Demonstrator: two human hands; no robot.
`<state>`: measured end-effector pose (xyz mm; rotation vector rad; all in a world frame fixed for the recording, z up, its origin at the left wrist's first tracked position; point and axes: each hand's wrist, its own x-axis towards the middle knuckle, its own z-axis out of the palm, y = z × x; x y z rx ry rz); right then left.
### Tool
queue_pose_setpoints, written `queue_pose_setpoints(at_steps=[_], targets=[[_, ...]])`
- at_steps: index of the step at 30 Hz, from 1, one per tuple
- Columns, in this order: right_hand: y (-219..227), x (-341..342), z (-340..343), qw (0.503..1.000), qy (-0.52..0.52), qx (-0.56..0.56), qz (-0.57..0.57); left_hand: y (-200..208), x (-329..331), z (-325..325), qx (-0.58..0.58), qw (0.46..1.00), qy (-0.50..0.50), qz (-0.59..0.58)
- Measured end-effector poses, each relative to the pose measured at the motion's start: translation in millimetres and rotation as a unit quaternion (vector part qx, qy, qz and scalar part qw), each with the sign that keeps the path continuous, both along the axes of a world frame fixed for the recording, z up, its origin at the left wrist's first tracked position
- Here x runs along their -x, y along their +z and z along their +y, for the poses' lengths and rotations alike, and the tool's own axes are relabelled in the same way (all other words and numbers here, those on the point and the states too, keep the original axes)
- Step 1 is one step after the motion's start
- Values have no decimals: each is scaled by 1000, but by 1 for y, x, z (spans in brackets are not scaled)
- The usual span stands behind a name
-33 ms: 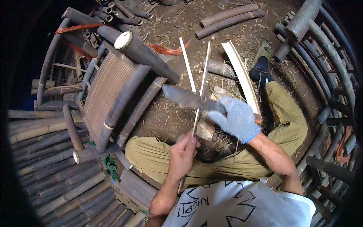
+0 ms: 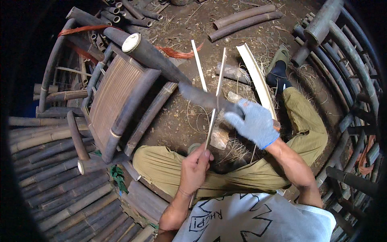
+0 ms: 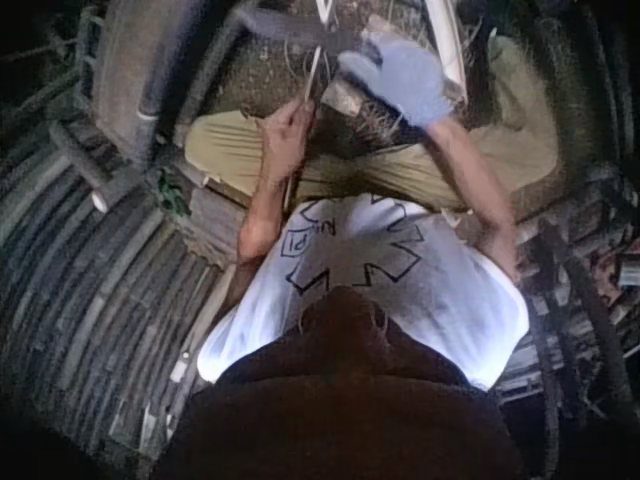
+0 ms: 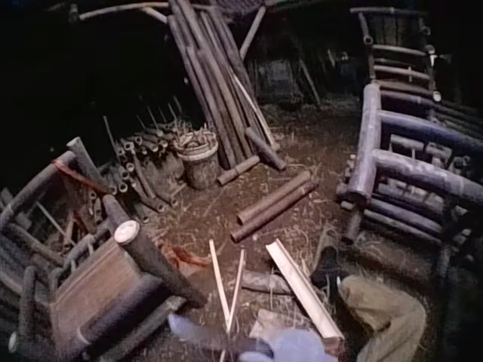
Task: The person uses a knife to shave and thin strips of bamboo while sitting on the ground, then fits a thin strip into the frame of a bamboo chair.
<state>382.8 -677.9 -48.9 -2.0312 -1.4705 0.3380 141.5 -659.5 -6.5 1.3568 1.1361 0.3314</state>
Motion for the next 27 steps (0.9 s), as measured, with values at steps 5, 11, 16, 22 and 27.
queue_pose_setpoints(at_steps=[5,11,16,22,27], targets=[[-5,-43,11,994,-48,46,-88,-2,27,-25,-19,1000,-19,-1],[-6,-34,10,995,-46,88,-15,-3,55,-37,13,1000,12,23],[17,-16,-3,956,269,110,-47,-4,55,-34,-53,998,-29,36],[-16,-110,16,988,-153,22,30,0,60,-30,55,998,-20,25],[19,-9,-12,998,-9,10,56,10,-3,8,87,988,64,-107]])
